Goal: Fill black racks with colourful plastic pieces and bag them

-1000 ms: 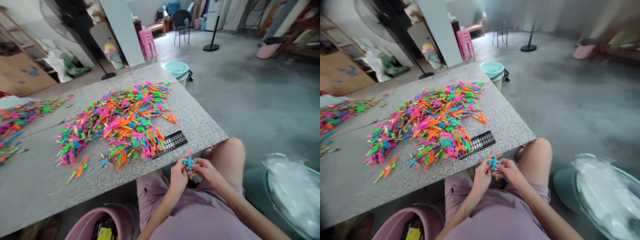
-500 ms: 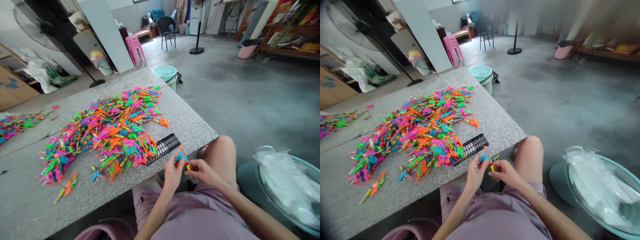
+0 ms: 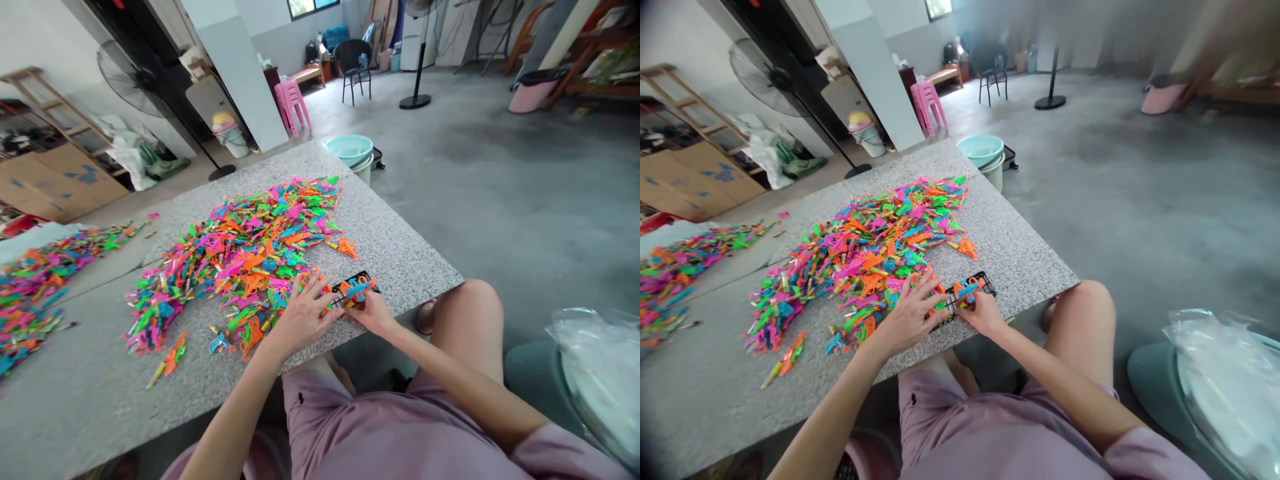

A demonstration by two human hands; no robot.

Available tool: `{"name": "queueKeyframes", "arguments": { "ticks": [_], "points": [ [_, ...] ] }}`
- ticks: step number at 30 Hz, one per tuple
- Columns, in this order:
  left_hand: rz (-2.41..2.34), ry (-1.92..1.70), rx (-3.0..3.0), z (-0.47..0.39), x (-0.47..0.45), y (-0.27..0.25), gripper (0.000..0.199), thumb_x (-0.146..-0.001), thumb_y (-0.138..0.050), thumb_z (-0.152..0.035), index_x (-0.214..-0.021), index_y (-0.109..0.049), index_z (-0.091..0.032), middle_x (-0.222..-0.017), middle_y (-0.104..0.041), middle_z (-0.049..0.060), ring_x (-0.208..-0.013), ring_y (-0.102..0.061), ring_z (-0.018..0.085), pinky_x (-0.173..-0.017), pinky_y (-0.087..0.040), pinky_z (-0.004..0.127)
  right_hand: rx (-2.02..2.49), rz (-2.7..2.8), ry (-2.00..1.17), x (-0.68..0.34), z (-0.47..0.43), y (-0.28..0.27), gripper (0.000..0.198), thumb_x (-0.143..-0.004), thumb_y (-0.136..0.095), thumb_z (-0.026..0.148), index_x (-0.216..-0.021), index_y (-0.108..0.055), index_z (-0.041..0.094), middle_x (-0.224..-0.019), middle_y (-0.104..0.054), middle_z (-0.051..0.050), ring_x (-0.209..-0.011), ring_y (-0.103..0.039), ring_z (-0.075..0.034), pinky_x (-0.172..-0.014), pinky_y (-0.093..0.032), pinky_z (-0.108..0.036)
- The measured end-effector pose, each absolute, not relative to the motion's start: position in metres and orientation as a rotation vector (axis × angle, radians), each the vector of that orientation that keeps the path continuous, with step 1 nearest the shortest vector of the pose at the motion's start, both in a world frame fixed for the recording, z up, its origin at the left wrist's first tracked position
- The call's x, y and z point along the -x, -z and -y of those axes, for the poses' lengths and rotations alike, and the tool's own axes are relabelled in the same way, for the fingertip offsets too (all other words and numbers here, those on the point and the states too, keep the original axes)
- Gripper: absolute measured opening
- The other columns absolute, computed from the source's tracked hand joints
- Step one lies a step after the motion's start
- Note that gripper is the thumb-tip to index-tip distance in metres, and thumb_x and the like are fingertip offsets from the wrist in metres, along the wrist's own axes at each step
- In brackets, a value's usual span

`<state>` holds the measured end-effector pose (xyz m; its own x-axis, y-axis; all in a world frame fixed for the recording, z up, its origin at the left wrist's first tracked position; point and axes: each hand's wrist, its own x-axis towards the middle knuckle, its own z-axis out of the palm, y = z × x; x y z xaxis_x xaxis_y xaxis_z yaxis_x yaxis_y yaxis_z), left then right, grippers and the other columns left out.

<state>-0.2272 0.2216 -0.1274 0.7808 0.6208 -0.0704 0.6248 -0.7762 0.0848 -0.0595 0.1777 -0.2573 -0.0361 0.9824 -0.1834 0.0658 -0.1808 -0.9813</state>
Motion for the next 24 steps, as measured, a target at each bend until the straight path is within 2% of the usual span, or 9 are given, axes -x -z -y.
{"name": "queueKeyframes", "arguments": {
  "ticks": [3, 6, 10, 14, 17, 19, 21, 24],
  "points": [
    [-1.023, 0.037, -2.851, -0.217, 0.228, 0.134, 0.033, -0.1, -0.045, -0.043, -0.115, -0.065, -0.022, -0.154, -0.039, 0.01, -0.149, -0.02, 0.029, -0.119, -0.01, 0.06, 1.561, 1.535, -1.099, 0.063, -0.188, 0.255, 0.01, -0.077, -0.066, 0.028, -0.08, -0.066, 0.018, -0.071, -0.07, -0.003, -0.068, -0.065, -0.019, -0.063, -0.047, -0.025],
    [-1.051, 0.04, -2.832, -0.214, 0.227, 0.134, 0.032, -0.099, -0.045, -0.042, -0.11, -0.063, -0.017, -0.158, -0.032, 0.014, -0.15, -0.018, 0.029, -0.12, -0.011, 0.058, 1.668, 1.781, -0.952, 0.061, -0.193, 0.248, 0.013, -0.079, -0.067, 0.03, -0.082, -0.069, 0.017, -0.079, -0.072, -0.006, -0.077, -0.066, -0.021, -0.066, -0.044, -0.025],
    [-1.105, 0.003, -2.818, -0.217, 0.224, 0.135, 0.028, -0.098, -0.049, -0.038, -0.105, -0.059, -0.014, -0.157, -0.031, 0.019, -0.15, -0.017, 0.029, -0.12, -0.013, 0.056, 1.779, 1.988, -0.855, 0.065, -0.194, 0.24, 0.022, -0.085, -0.061, 0.036, -0.086, -0.07, 0.015, -0.082, -0.073, -0.012, -0.078, -0.067, -0.024, -0.066, -0.041, -0.027],
    [-1.137, -0.045, -2.807, -0.218, 0.224, 0.141, 0.025, -0.096, -0.05, -0.035, -0.106, -0.057, -0.013, -0.156, -0.032, 0.021, -0.15, -0.015, 0.03, -0.12, -0.016, 0.057, 1.817, 2.069, -0.806, 0.072, -0.196, 0.235, 0.024, -0.088, -0.055, 0.031, -0.099, -0.069, 0.015, -0.089, -0.073, -0.013, -0.082, -0.068, -0.024, -0.068, -0.041, -0.027],
    [-1.132, -0.062, -2.808, -0.218, 0.225, 0.144, 0.036, -0.095, -0.049, -0.033, -0.122, -0.052, -0.01, -0.156, -0.031, 0.022, -0.15, -0.014, 0.031, -0.12, -0.016, 0.057, 1.808, 2.112, -0.791, 0.079, -0.2, 0.232, 0.024, -0.09, -0.051, 0.029, -0.099, -0.069, 0.016, -0.091, -0.073, -0.014, -0.084, -0.069, -0.025, -0.068, -0.042, -0.028],
    [-1.136, -0.095, -2.807, -0.217, 0.226, 0.145, 0.05, -0.095, -0.049, -0.032, -0.139, -0.04, -0.009, -0.156, -0.031, 0.022, -0.15, -0.015, 0.03, -0.12, -0.016, 0.057, 1.787, 2.161, -0.777, 0.083, -0.2, 0.23, 0.023, -0.09, -0.05, 0.027, -0.095, -0.069, 0.016, -0.091, -0.073, -0.015, -0.085, -0.069, -0.026, -0.069, -0.043, -0.029],
    [-1.122, -0.107, -2.82, -0.217, 0.227, 0.144, 0.056, -0.096, -0.047, -0.032, -0.147, -0.032, -0.015, -0.158, -0.03, 0.019, -0.15, -0.016, 0.03, -0.119, -0.016, 0.058, 1.769, 2.182, -0.763, 0.085, -0.199, 0.229, 0.024, -0.091, -0.047, 0.023, -0.096, -0.069, 0.015, -0.091, -0.072, -0.015, -0.085, -0.069, -0.025, -0.07, -0.044, -0.029],
    [-1.088, -0.048, -2.858, -0.218, 0.226, 0.142, 0.039, -0.099, -0.046, -0.033, -0.135, -0.051, -0.022, -0.159, -0.029, 0.015, -0.149, -0.019, 0.032, -0.118, -0.016, 0.061, 1.688, 2.188, -0.809, 0.074, -0.203, 0.227, 0.02, -0.086, -0.055, 0.019, -0.102, -0.067, 0.015, -0.09, -0.073, -0.011, -0.083, -0.069, -0.022, -0.069, -0.044, -0.027]
  ]
}}
